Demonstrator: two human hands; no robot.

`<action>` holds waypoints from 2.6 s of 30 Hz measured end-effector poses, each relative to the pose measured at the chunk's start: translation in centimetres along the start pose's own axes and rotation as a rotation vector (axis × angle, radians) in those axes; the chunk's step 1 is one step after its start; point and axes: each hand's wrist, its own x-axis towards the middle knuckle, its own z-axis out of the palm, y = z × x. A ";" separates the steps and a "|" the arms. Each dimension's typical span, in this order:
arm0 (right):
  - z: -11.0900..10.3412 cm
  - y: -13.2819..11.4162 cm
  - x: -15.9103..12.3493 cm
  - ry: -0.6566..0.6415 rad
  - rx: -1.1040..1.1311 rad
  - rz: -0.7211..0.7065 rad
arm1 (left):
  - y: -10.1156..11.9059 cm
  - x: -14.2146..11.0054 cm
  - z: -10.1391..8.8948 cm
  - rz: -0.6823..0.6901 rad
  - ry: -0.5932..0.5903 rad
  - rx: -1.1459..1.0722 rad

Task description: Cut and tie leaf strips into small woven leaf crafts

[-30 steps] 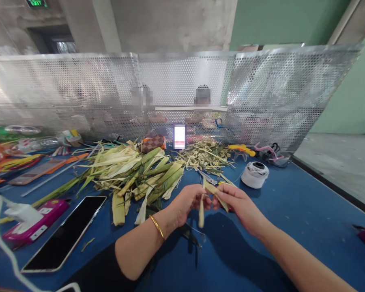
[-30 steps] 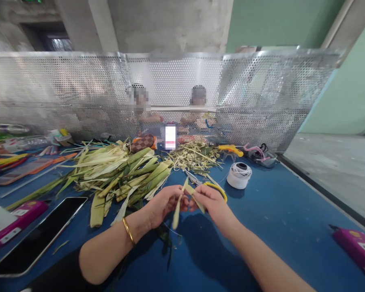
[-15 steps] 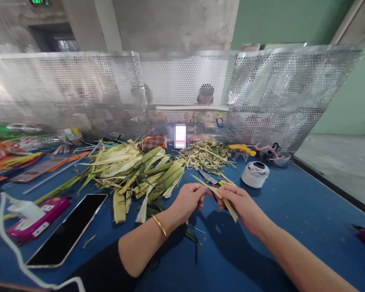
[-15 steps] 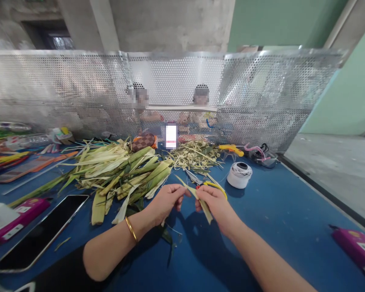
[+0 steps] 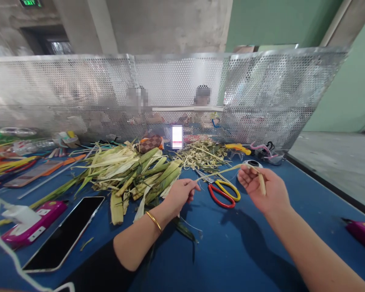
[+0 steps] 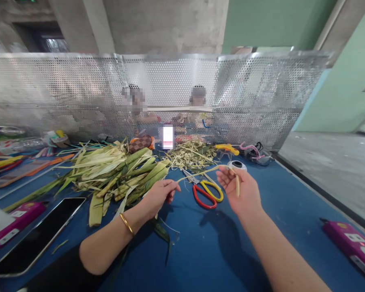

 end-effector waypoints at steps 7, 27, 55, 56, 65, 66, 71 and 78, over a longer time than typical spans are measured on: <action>0.9 -0.4 -1.0 0.025 -0.049 -0.411 | 0.2 0.6 -0.6 -0.211 0.288 -0.313; 2.1 5.5 -4.5 -0.599 -0.643 0.265 | 0.5 -1.1 1.2 -0.077 0.023 -0.302; 0.9 5.7 -4.1 -0.466 -1.198 -0.548 | 0.1 -0.7 1.3 -0.058 0.165 -0.355; 0.9 5.6 -4.2 -0.472 -1.215 -0.580 | 0.1 -0.7 1.3 -0.056 0.170 -0.358; 1.7 6.0 -4.7 -0.452 -1.047 -0.285 | 0.4 -1.2 1.7 -0.098 0.002 -0.606; 1.8 6.2 -4.9 -0.456 -1.002 -0.209 | 0.3 -1.3 1.9 -0.115 0.004 -0.625; 2.1 6.8 -5.2 -0.473 -0.940 -0.085 | 0.1 -1.2 2.3 -0.089 0.020 -0.723; 2.1 6.4 -4.8 -0.425 -0.804 0.072 | 0.2 -1.0 2.0 -0.083 -0.025 -0.788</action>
